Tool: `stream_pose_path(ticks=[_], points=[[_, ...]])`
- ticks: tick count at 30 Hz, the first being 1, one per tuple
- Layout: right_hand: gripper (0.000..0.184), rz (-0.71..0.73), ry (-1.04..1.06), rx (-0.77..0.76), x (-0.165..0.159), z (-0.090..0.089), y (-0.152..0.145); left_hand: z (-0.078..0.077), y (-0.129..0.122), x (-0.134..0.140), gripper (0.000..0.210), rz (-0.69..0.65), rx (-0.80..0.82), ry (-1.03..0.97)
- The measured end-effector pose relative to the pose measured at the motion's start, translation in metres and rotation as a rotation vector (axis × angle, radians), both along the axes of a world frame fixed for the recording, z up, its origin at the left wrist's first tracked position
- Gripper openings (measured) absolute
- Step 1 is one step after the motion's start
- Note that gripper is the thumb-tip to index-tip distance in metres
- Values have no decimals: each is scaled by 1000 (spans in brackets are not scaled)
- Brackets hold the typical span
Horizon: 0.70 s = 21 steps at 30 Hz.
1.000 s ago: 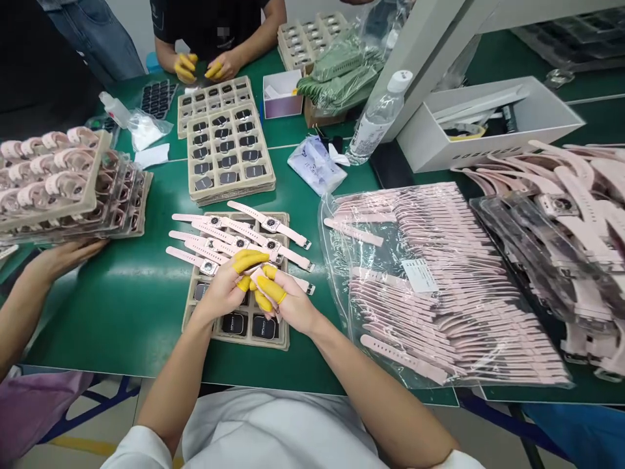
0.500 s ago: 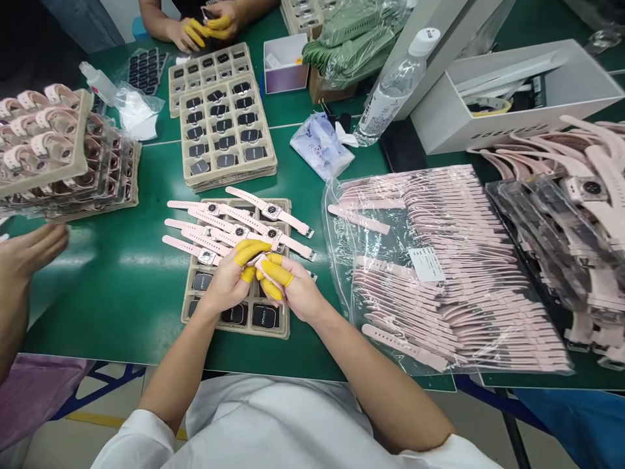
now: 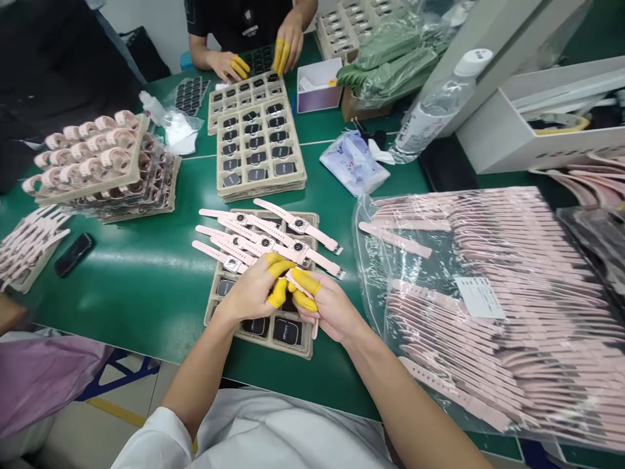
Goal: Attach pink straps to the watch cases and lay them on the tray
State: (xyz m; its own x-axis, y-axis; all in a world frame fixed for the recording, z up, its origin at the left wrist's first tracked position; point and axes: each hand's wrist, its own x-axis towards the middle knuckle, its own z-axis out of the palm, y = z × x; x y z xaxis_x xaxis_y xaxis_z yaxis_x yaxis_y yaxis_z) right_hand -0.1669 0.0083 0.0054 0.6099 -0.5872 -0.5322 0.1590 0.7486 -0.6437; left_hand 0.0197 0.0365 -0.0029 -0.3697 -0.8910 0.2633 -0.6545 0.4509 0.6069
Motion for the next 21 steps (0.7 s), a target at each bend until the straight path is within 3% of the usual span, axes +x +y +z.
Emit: stream_pose_path(ticks=[5, 13, 17, 21], points=[[59, 58, 49, -51, -1, -1, 2, 3, 2, 1, 38, -13, 81, 33], [65, 54, 108, -34, -1, -4, 3, 13, 3, -4, 32, -2, 223, -175], [62, 29, 79, -96, 1, -6, 5, 10, 1, 1, 39, -2, 253, 22], [52, -61, 83, -169, 2, -1, 9, 4, 2, 0, 44, 118, 274, 341]])
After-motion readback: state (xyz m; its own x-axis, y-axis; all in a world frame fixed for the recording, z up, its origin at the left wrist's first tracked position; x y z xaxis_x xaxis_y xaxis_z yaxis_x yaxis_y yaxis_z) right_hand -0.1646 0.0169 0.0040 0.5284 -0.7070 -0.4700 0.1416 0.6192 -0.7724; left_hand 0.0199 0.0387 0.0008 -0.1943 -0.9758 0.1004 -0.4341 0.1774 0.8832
